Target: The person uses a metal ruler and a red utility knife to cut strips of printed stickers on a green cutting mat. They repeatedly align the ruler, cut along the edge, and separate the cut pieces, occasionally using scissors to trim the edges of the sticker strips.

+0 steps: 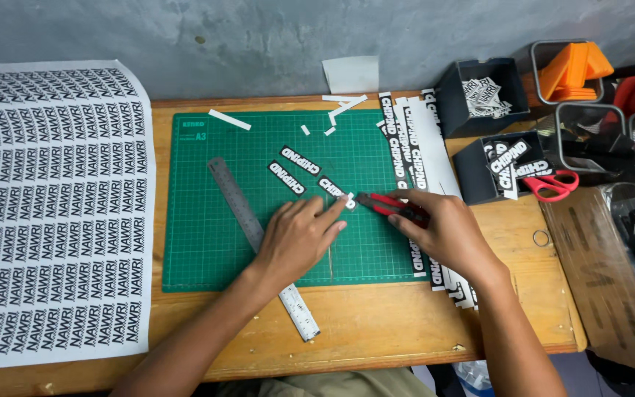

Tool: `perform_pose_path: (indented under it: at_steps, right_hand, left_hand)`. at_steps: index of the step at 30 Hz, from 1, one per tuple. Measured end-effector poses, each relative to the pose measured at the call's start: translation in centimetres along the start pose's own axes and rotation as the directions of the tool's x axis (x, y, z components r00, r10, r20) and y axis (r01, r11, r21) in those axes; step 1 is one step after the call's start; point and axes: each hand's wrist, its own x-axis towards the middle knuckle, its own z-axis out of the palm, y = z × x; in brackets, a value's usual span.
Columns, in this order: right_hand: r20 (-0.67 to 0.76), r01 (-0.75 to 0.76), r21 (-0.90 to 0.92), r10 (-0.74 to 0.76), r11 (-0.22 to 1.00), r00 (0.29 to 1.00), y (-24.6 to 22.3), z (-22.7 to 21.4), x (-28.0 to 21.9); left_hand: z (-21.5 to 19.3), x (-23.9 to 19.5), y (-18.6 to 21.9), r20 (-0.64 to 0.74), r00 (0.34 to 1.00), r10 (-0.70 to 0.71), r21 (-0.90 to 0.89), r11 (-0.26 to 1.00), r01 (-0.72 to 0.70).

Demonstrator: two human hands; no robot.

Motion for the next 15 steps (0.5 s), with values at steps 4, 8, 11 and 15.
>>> perform_pose_path:
  at_steps: [4,8,11,15]
  right_hand:
    - [0.045,-0.001,0.02,0.0,1.0,0.999,0.6,0.3,0.1]
    - [0.05,-0.007,0.029,0.005,1.0,0.999,0.3,-0.3,0.2]
    - [0.047,-0.002,0.02,0.001,1.0,0.999,0.6,-0.3,0.7]
    - [0.07,-0.009,0.034,0.007,0.999,0.998,1.2,-0.1,1.4]
  left_hand:
    - [-0.4,-0.3,0.3,0.004,0.999,0.035,-0.058,0.998,-0.035]
    - [-0.7,-0.8,0.5,-0.04,0.994,0.106,-0.14,0.984,-0.11]
    - [-1.4,-0.8,0.6,-0.09,0.989,0.114,-0.182,0.975,-0.129]
    - [-2.3,-0.1,0.3,-0.068,0.998,0.009,-0.069,0.998,-0.014]
